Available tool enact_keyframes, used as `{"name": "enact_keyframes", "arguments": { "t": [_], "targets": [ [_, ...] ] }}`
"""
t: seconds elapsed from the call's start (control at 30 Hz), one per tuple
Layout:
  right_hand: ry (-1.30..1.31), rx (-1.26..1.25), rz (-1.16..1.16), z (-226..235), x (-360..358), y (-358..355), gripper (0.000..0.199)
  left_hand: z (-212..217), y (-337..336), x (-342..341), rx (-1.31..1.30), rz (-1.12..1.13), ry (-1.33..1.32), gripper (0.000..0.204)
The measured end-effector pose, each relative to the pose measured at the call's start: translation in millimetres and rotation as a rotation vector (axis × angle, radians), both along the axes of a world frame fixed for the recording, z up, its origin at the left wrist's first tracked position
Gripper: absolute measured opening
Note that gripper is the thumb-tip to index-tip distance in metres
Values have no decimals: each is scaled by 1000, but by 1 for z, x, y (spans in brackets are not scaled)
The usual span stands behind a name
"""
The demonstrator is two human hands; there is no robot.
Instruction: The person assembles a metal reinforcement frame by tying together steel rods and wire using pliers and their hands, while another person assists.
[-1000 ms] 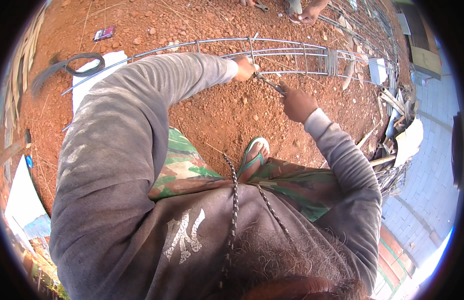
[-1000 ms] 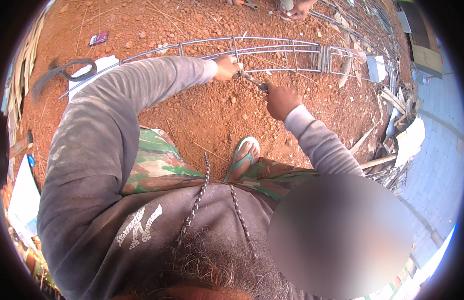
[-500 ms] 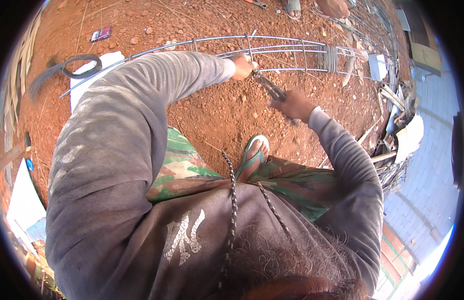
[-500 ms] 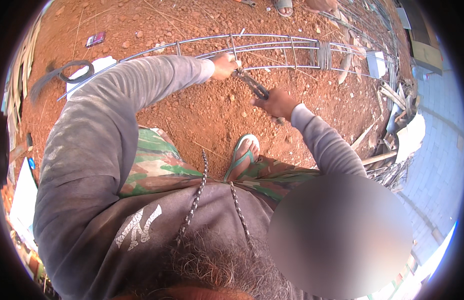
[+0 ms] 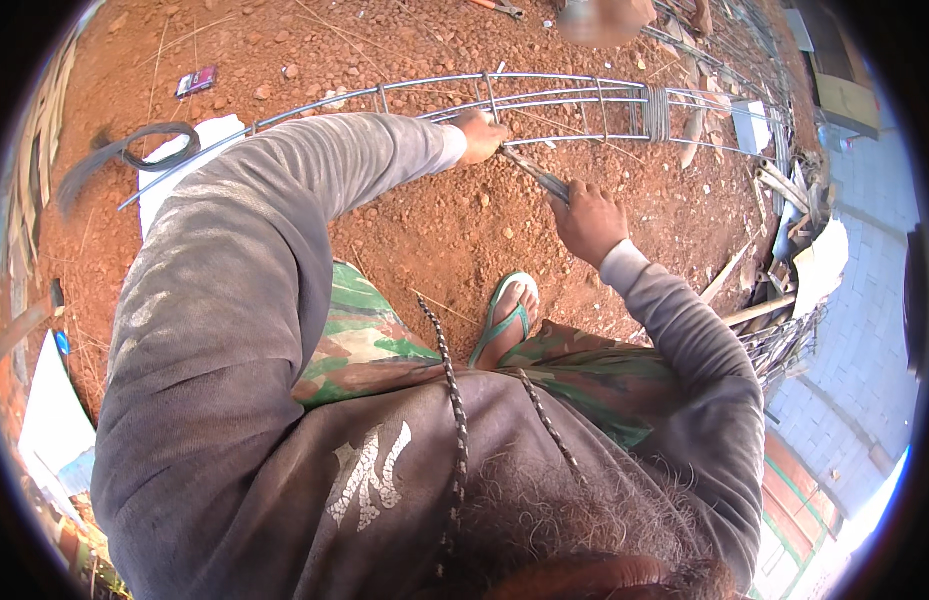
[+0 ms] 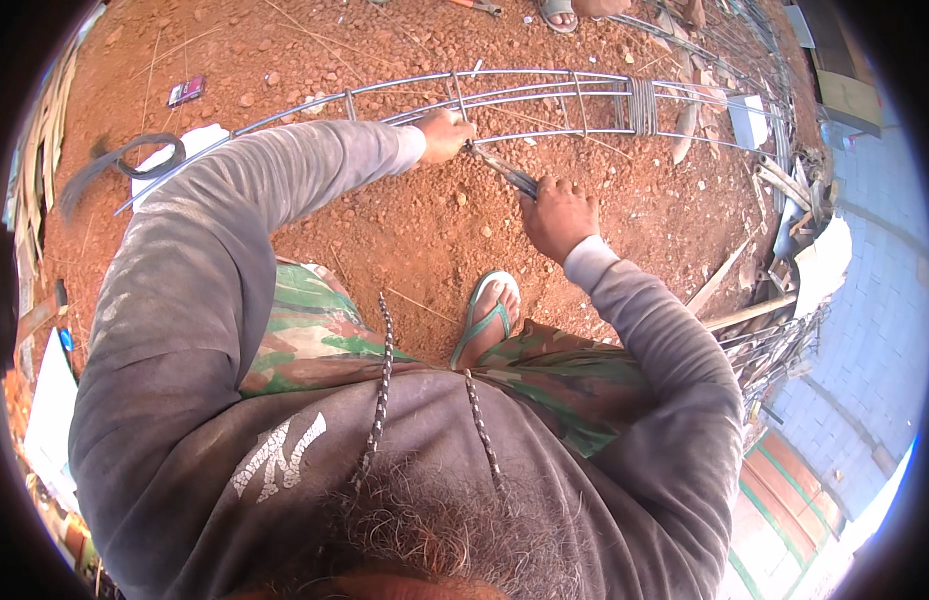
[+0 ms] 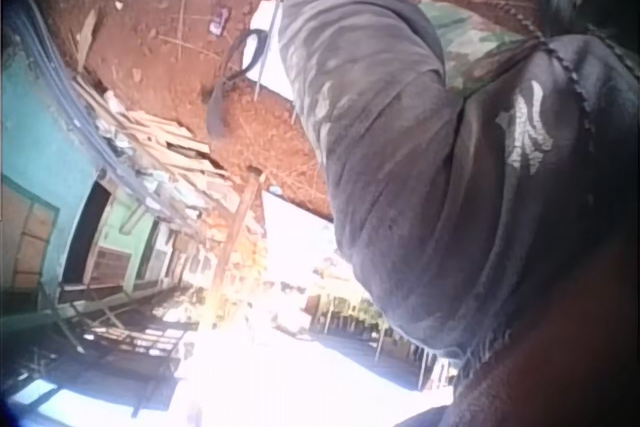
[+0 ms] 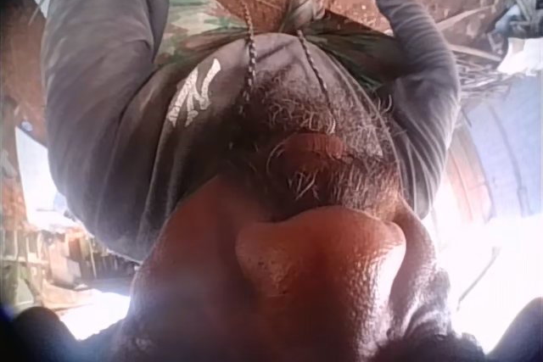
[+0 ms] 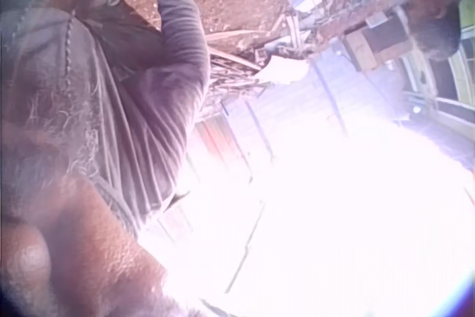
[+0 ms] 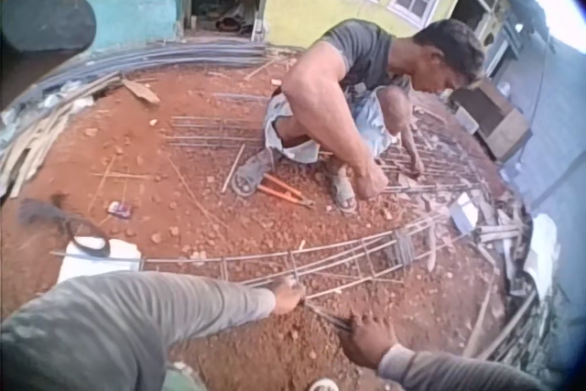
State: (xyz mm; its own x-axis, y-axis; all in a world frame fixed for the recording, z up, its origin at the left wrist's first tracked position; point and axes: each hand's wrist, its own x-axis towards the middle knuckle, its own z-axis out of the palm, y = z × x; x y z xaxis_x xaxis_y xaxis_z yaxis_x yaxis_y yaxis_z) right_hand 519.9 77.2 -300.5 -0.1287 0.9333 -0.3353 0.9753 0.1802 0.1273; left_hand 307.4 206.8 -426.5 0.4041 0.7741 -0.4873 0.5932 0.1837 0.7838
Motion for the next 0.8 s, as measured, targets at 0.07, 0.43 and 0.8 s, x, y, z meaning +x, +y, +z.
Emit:
{"name": "enact_keyframes", "arguments": {
  "t": [0.07,0.43,0.8],
  "targets": [
    [199,-413,-291,-2,-6,14,63,-3,0,1,25,6,-4,44],
    [261,-310,-282,5,-11,0,52,-15,2,4,30,18,7,42],
    [752,-859,-819,-8,4,15,60,-23,-4,9,127,80,-19,39]
  ]
}}
